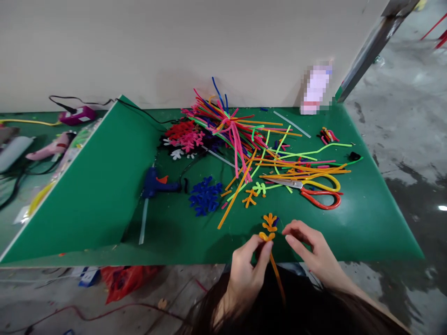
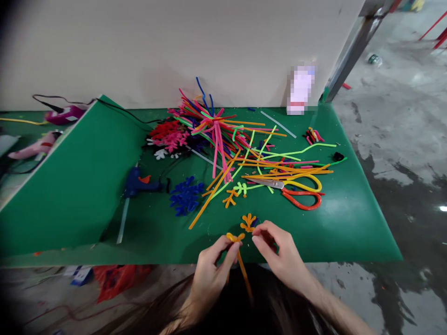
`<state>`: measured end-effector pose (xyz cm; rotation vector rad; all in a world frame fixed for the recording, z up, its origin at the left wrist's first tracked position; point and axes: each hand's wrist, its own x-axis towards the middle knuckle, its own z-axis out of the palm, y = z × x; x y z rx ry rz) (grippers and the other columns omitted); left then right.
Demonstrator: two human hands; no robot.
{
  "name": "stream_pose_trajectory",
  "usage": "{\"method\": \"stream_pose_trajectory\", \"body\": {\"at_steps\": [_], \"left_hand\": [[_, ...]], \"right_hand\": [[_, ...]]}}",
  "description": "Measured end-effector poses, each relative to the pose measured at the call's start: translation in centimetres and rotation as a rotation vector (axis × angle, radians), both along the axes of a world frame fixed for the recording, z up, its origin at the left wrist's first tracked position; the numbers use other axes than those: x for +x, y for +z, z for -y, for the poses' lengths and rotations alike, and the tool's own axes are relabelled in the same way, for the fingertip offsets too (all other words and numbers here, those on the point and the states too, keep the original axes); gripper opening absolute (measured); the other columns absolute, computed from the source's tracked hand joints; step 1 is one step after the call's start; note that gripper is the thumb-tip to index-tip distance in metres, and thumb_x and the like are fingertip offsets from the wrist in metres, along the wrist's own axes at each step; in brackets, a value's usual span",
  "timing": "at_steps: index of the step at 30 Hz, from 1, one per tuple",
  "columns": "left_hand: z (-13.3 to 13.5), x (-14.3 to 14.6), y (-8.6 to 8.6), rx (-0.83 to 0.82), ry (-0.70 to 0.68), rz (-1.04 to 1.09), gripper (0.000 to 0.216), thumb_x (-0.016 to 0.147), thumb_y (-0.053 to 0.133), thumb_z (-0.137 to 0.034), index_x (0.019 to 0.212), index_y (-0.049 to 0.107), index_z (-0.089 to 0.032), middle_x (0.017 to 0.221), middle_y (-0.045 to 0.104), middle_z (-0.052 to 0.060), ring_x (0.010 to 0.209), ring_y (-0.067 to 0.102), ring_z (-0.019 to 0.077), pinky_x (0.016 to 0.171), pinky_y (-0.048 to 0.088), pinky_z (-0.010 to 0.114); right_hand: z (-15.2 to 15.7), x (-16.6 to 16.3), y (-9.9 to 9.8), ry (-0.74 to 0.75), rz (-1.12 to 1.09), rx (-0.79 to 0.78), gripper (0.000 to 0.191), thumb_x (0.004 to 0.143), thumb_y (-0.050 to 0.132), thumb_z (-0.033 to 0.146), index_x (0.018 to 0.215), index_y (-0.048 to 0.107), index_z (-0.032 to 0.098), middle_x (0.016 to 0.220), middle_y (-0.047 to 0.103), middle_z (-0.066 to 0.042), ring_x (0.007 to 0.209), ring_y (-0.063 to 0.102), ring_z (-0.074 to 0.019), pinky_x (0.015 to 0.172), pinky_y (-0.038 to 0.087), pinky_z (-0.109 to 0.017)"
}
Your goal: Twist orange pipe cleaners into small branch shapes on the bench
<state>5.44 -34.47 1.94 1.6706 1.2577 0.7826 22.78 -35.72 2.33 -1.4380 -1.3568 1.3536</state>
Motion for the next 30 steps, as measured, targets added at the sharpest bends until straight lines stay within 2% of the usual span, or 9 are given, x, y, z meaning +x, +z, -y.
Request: {"method": "stream_pose_trajectory", "body": {"at_steps": [3, 7, 9, 12, 15, 18, 23, 27, 30], "left_hand": [[0.0, 0.2, -0.1, -0.130, 0.081, 0.052, 0.018, 0.090, 0.048, -0.025, 0.080, 0.059, -0.015, 0.067, 0.060, 0.001, 0.064, 0.058, 0.0121, 0.063, 0.048, 0.020], [0.0, 0.5, 0.2, -0.260, 0.106, 0.198, 0.023, 0.087, 0.053, -0.033, 0.093, 0.063, -0.013, 0.086, 0.066, 0.007, 0.080, 0.062, 0.0162, 0.075, 0.050, 0.025], [-0.3, 0.4, 0.5, -0.374, 0.107, 0.300, 0.030, 0.082, 0.058, -0.038, 0.096, 0.066, -0.013, 0.085, 0.067, 0.007, 0.077, 0.060, 0.0160, 0.073, 0.050, 0.026], [-1.1, 0.1, 0.7, -0.649, 0.050, 0.449, 0.036, 0.073, 0.068, -0.045, 0.084, 0.070, -0.011, 0.065, 0.059, 0.002, 0.059, 0.049, 0.0102, 0.058, 0.044, 0.022], [-1.5, 0.0, 0.5, -0.824, 0.056, 0.569, 0.038, 0.067, 0.073, -0.047, 0.069, 0.069, -0.010, 0.050, 0.043, -0.004, 0.049, 0.034, 0.0053, 0.048, 0.032, 0.019], [-1.5, 0.3, -0.1, -0.768, 0.155, 0.596, 0.039, 0.066, 0.072, -0.049, 0.062, 0.066, -0.011, 0.047, 0.036, -0.006, 0.047, 0.032, 0.0051, 0.046, 0.029, 0.019], [-1.5, 0.5, -0.7, -0.495, 0.254, 0.446, 0.024, 0.076, 0.067, -0.038, 0.073, 0.068, -0.013, 0.068, 0.061, 0.001, 0.060, 0.051, 0.0099, 0.054, 0.040, 0.020], [-1.7, 0.5, -0.7, -0.274, 0.242, 0.310, 0.020, 0.083, 0.061, -0.031, 0.074, 0.066, -0.013, 0.064, 0.055, -0.002, 0.053, 0.049, 0.0072, 0.051, 0.040, 0.019], [-1.7, 0.7, -0.5, -0.230, 0.253, 0.279, 0.021, 0.084, 0.059, -0.030, 0.075, 0.066, -0.013, 0.062, 0.052, -0.003, 0.046, 0.044, 0.0053, 0.048, 0.039, 0.019]], "right_hand": [[1.4, -1.0, -1.0, -0.013, 0.172, 0.210, 0.013, 0.090, 0.051, 0.025, 0.100, 0.056, 0.018, 0.085, 0.054, -0.003, 0.071, 0.050, -0.0122, 0.063, 0.041, -0.022], [1.9, -2.2, -1.6, 0.006, 0.078, 0.233, 0.012, 0.092, 0.046, 0.022, 0.090, 0.057, 0.018, 0.083, 0.057, -0.003, 0.073, 0.053, -0.0121, 0.067, 0.043, -0.022], [1.7, -2.3, -1.4, 0.010, -0.043, 0.150, 0.019, 0.093, 0.044, 0.025, 0.081, 0.056, 0.017, 0.079, 0.057, -0.002, 0.073, 0.053, -0.0120, 0.068, 0.043, -0.022], [1.5, -2.3, -1.2, 0.066, -0.259, -0.043, 0.024, 0.092, 0.047, 0.034, 0.079, 0.056, 0.017, 0.081, 0.058, -0.003, 0.079, 0.053, -0.0132, 0.076, 0.043, -0.025], [1.9, -2.5, -2.0, 0.042, -0.528, -0.257, 0.028, 0.087, 0.054, 0.043, 0.079, 0.055, 0.016, 0.076, 0.054, -0.001, 0.068, 0.049, -0.0102, 0.064, 0.042, -0.022], [2.5, -3.5, -3.5, -0.026, -0.814, -0.380, 0.033, 0.083, 0.060, 0.045, 0.074, 0.051, 0.015, 0.067, 0.050, 0.002, 0.053, 0.042, -0.0055, 0.049, 0.033, -0.018], [2.8, -6.3, -4.3, -0.044, -1.019, -0.465, 0.028, 0.086, 0.055, 0.045, 0.083, 0.045, 0.019, 0.052, 0.053, 0.005, 0.035, 0.036, -0.0054, 0.035, 0.025, -0.017], [3.2, -8.2, -3.7, -0.159, -1.179, -0.510, 0.034, 0.080, 0.064, 0.048, 0.080, 0.042, 0.021, 0.046, 0.040, 0.011, 0.033, 0.023, -0.0022, 0.034, 0.019, -0.014], [3.7, -9.3, -3.5, -0.137, -1.368, -0.529, 0.030, 0.083, 0.060, 0.048, 0.086, 0.042, 0.024, 0.050, 0.041, 0.013, 0.031, 0.022, -0.0021, 0.035, 0.024, -0.015]]}}
